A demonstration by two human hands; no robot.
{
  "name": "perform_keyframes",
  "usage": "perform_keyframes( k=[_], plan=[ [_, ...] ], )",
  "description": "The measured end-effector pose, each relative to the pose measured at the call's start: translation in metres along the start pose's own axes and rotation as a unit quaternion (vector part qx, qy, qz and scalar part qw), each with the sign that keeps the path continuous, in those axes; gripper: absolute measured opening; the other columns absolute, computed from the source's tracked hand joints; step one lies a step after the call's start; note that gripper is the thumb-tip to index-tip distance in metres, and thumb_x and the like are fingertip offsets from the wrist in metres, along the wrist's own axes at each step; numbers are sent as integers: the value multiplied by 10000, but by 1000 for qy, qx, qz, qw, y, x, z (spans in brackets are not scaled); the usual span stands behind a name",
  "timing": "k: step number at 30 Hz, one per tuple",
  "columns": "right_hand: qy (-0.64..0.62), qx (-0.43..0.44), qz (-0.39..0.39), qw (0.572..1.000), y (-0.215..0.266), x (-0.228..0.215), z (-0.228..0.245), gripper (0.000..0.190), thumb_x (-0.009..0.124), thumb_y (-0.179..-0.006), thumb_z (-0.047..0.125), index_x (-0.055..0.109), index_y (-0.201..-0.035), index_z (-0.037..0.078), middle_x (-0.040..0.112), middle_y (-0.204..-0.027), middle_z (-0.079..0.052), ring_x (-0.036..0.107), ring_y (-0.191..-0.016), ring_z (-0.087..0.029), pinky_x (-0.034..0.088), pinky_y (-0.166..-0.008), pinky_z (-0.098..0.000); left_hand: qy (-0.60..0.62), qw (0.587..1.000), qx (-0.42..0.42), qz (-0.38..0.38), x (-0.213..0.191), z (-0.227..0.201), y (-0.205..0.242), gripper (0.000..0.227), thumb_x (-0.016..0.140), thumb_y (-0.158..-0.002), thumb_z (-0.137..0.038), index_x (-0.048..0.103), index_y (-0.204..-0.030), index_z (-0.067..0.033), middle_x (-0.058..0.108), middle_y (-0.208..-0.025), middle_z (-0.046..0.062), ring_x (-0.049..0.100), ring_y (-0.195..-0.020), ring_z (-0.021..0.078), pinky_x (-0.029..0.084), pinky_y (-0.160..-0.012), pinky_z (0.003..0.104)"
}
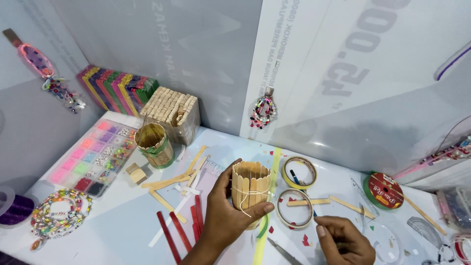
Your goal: Assembling a decorative container using popsicle sticks and adhesive tape on a craft table.
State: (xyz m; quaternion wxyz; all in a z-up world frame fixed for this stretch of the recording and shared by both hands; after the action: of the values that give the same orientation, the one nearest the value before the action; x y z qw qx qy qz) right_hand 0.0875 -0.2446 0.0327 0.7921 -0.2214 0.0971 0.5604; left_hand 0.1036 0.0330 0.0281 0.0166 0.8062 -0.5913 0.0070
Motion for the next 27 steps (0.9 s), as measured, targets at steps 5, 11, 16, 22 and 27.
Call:
perform_keyframes(
  k=[5, 11, 16, 22, 27],
  plan=[
    [-13, 59, 78, 995, 0, 23, -67, 187, 692, -902, 80, 858, -980, 42, 635, -567, -78, 495, -524, -166, 364, -488, -290, -53, 998, -28, -34, -7, 5, -2, 719, 953, -572, -354, 690, -1208, -145, 725, -1066, -3, 724, -974, 129, 643, -804, 279],
    [101, 160, 211, 959, -6, 45, -76, 336, 807, -860, 204, 786, -1189, 137, 494, -679, -39, 457, -605, -151, 395, -617, -284, -79, 993, -57, -69, -14, 8, -1, 677, 928, -607, -357, 663, -1206, -184, 771, -1051, -21, 715, -896, 129, 613, -763, 287],
    [124, 281, 257, 916, -8, 35, -54, 374, 582, -986, 208, 716, -1334, 241, 642, -906, -76, 577, -884, -189, 445, -871, -286, -92, 990, -94, -55, -13, 10, -3, 808, 905, -599, -397, 592, -1323, -222, 769, -1134, -52, 712, -975, 116, 606, -862, 287],
    [-11, 229, 175, 957, -33, 12, -92, 227, 621, -1006, 115, 749, -1166, 16, 633, -706, -185, 490, -583, -252, 426, -567, -360, 14, 989, -140, -43, -8, 26, -6, 814, 786, -708, -408, 462, -1422, -193, 726, -1197, 18, 707, -1058, 163, 602, -933, 330],
    [-59, 353, 137, 923, -27, 1, -88, 462, 524, -1028, 37, 669, -1464, 87, 631, -856, -198, 348, -587, -236, 243, -507, -345, 234, 946, -217, -56, -2, 44, -8, 597, 657, -803, -128, 528, -1385, -109, 669, -1233, 105, 641, -1157, 258, 521, -954, 391]
  ],
)
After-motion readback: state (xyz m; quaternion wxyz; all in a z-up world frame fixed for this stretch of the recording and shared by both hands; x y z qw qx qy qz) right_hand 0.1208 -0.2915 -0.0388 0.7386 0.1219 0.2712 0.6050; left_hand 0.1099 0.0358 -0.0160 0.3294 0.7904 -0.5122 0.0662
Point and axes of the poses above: each hand's wrist, its own y-axis away from the middle knuckle, its own x-axis out of the palm, z = x × y, the point moved 10 cm from there along -y, towards the middle knuckle
